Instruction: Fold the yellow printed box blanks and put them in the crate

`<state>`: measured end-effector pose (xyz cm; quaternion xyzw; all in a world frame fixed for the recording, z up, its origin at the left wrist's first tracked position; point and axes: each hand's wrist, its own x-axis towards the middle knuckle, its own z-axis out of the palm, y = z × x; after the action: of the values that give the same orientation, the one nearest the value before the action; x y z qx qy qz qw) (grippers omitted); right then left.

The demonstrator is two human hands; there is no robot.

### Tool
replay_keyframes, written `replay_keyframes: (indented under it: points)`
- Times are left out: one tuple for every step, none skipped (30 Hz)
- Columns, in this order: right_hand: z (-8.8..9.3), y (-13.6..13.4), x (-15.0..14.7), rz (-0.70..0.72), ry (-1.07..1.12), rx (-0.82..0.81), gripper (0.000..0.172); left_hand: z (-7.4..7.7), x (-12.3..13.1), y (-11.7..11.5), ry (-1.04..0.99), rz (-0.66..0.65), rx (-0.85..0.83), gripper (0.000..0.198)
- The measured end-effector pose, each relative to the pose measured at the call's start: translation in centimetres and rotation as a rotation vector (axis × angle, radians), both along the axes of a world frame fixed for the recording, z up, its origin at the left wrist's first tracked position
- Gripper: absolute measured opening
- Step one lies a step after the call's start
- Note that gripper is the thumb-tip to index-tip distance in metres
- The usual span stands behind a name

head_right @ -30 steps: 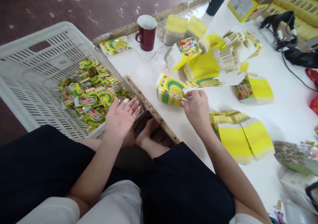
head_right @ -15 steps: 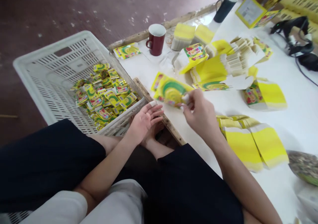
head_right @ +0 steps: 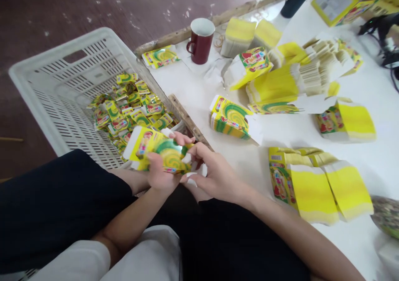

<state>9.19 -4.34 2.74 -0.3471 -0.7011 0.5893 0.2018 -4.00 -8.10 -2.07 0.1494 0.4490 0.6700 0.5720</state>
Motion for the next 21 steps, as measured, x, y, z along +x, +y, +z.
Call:
replay_keyframes:
  points:
    - [-0.1,-0.2,-0.4,-0.011,-0.025,-0.004,0.033,0.3,0.0,0.4,0.011,0.046,0.008,0.083]
    - [-0.2,-0.3,-0.7,-0.030,-0.055,0.000,0.036,0.5,-0.1,0.7,0.031,0.092,0.017,0.083]
    - [-0.3,-0.4,-1.0,-0.048,-0.084,0.010,0.037,0.6,-0.3,1.0,0.063,0.136,0.030,0.082]
    - [-0.3,-0.4,-1.2,-0.061,-0.110,0.025,0.037,0.6,-0.5,1.2,0.092,0.146,0.036,0.080]
    - [-0.3,-0.3,-1.2,-0.073,-0.129,0.047,0.035,0.5,-0.6,1.4,0.113,0.134,0.047,0.079]
    - [-0.2,-0.2,-1.1,-0.084,-0.142,0.078,0.031,0.4,-0.8,1.4,0.120,0.109,0.069,0.080]
    - [0.0,0.1,-0.8,-0.103,-0.142,0.120,0.027,0.2,-0.9,1.4,0.114,0.080,0.100,0.081]
    - [0.1,0.4,-0.4,-0.132,-0.136,0.167,0.022,0.1,-1.0,1.3,0.098,0.056,0.134,0.082]
    - [0.3,0.7,0.1,-0.166,-0.126,0.214,0.017,0.0,-1.1,1.2,0.079,0.043,0.165,0.079]
    - [0.6,0.9,0.7,-0.204,-0.120,0.258,0.012,0.0,-1.1,1.2,0.061,0.034,0.187,0.072]
    - [0.8,1.2,1.2,-0.234,-0.117,0.297,0.009,0.1,-1.0,1.1,0.047,0.032,0.198,0.061]
    - [1.0,1.4,1.7,-0.252,-0.120,0.328,0.007,0.2,-1.0,1.1,0.039,0.024,0.199,0.049]
    - [1.2,1.6,2.1,-0.263,-0.126,0.361,0.006,0.4,-1.1,1.1,0.039,0.014,0.195,0.038]
    - [1.3,1.7,2.4,-0.274,-0.135,0.407,0.006,0.7,-1.3,1.1,0.045,0.002,0.195,0.031]
    - [1.5,1.8,2.7,-0.290,-0.153,0.474,0.005,1.0,-1.6,1.1,0.055,0.000,0.207,0.029]
    - [1.6,1.9,2.9,-0.313,-0.183,0.565,0.005,1.3,-2.0,1.1,0.072,0.010,0.234,0.029]
    - [1.7,2.0,3.1,-0.334,-0.228,0.676,0.005,1.6,-2.6,1.2,0.103,0.032,0.278,0.033]
    - [1.8,2.1,3.3,-0.344,-0.284,0.797,0.008,2.0,-3.4,1.3,0.154,0.055,0.329,0.041]
    - [1.9,2.1,3.4,-0.329,-0.344,0.916,0.012,2.3,-4.1,1.4,0.228,0.065,0.378,0.053]
    - [2.0,2.1,3.6,-0.285,-0.397,1.021,0.015,2.6,-4.8,1.4,0.323,0.038,0.406,0.065]
    - [2.0,2.0,3.7,-0.215,-0.432,1.108,0.018,2.9,-5.4,1.5,0.427,-0.035,0.409,0.077]
